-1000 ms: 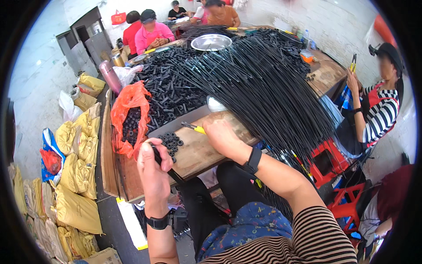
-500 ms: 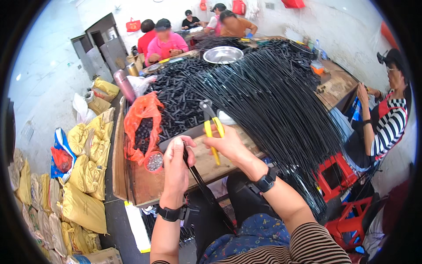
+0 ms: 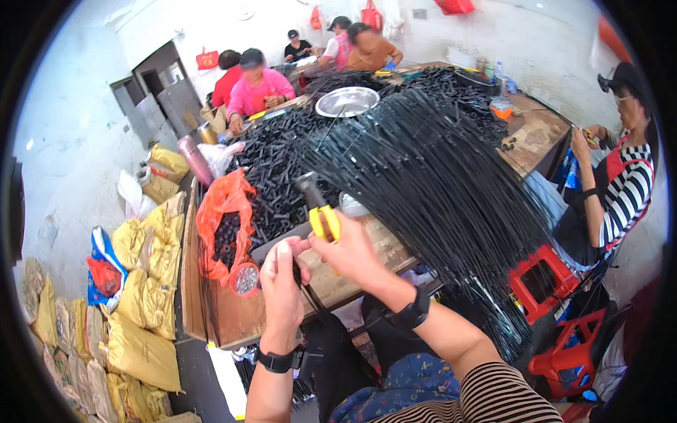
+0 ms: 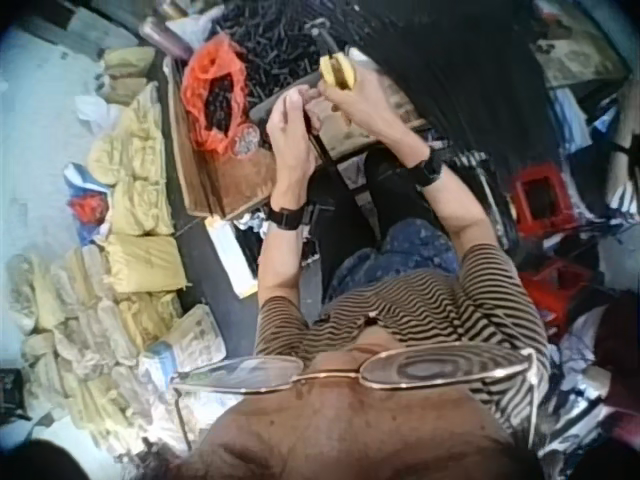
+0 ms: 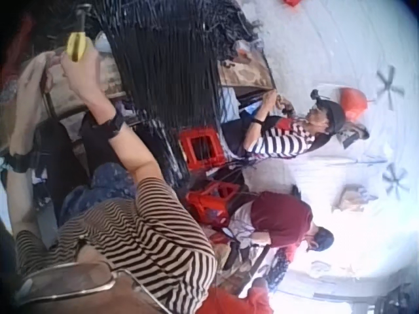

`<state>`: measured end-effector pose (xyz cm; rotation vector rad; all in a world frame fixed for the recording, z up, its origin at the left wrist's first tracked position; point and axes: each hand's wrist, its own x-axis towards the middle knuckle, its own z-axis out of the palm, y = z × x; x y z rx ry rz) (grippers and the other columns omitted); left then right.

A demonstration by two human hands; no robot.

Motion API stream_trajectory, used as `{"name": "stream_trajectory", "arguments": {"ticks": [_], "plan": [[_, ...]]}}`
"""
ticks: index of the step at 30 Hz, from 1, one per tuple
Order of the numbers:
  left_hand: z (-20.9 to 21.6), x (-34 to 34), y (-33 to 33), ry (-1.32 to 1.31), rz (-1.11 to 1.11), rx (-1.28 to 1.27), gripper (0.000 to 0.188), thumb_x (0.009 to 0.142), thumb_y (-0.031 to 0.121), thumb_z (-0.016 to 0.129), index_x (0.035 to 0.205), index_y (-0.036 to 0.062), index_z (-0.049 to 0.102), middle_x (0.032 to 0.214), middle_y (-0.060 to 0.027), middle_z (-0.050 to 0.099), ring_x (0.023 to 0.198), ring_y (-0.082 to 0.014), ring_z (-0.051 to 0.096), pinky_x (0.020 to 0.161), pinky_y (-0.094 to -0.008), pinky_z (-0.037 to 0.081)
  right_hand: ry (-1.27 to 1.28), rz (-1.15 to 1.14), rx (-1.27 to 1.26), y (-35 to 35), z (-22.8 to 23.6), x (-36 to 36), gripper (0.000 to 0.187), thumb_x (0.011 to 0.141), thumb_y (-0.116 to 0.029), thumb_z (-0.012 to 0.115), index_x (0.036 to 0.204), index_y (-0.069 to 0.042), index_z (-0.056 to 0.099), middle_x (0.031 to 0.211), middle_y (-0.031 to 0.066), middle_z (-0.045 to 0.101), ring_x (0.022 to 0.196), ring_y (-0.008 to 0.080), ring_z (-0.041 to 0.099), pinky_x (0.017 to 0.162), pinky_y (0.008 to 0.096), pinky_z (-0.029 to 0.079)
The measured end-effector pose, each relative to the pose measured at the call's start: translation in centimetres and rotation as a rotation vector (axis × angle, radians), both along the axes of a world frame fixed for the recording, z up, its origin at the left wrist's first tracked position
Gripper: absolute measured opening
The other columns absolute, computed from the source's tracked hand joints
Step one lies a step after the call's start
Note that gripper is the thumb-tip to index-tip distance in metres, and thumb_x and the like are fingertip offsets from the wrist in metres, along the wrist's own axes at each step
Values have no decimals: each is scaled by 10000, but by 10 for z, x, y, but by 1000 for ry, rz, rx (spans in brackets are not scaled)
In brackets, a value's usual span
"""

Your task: The recorder is seen assembling small black components onto long thin black rods, likely for umbrella manufacturing, using pliers and a jig on a workbench.

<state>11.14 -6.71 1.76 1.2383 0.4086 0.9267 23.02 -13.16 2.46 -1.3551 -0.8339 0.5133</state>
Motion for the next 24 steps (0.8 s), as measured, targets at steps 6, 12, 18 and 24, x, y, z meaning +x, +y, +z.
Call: {"name": "stream_trajectory", "arguments": {"ticks": [6, 12, 18, 24], "plan": [[-1, -6, 0, 22, 43, 0, 303, 994, 255, 455, 1065, -21, 558, 956, -114, 639, 555, -63, 469, 507, -206, 374, -654, -249, 46, 4, -3, -17, 308, 776, -78, 639, 1070, -35, 559, 913, 180, 637, 820, 365, 624, 683, 425, 495], [-2, -9, 8, 35, 17, -39, 297, 994, 268, 452, 1038, -4, 563, 925, -93, 637, 565, -57, 471, 513, -203, 371, -933, -219, 172, 5, -12, -14, 316, 752, -23, 621, 1063, -33, 568, 928, 144, 647, 842, 317, 635, 701, 396, 509], [3, -8, 11, 81, -45, -10, 328, 1003, 285, 435, 1086, -9, 555, 908, -89, 651, 581, -58, 469, 538, -208, 382, -899, -21, 118, -6, 9, 10, 285, 779, -73, 641, 1061, -47, 605, 910, 150, 663, 814, 348, 638, 691, 418, 504], [4, -14, 10, 66, -86, -5, 385, 1012, 315, 398, 1138, -16, 548, 918, -76, 630, 597, -63, 465, 548, -211, 381, -640, 238, -216, -9, 36, 17, 247, 816, -124, 665, 1042, -40, 611, 901, 119, 674, 785, 258, 650, 648, 337, 484]]}}
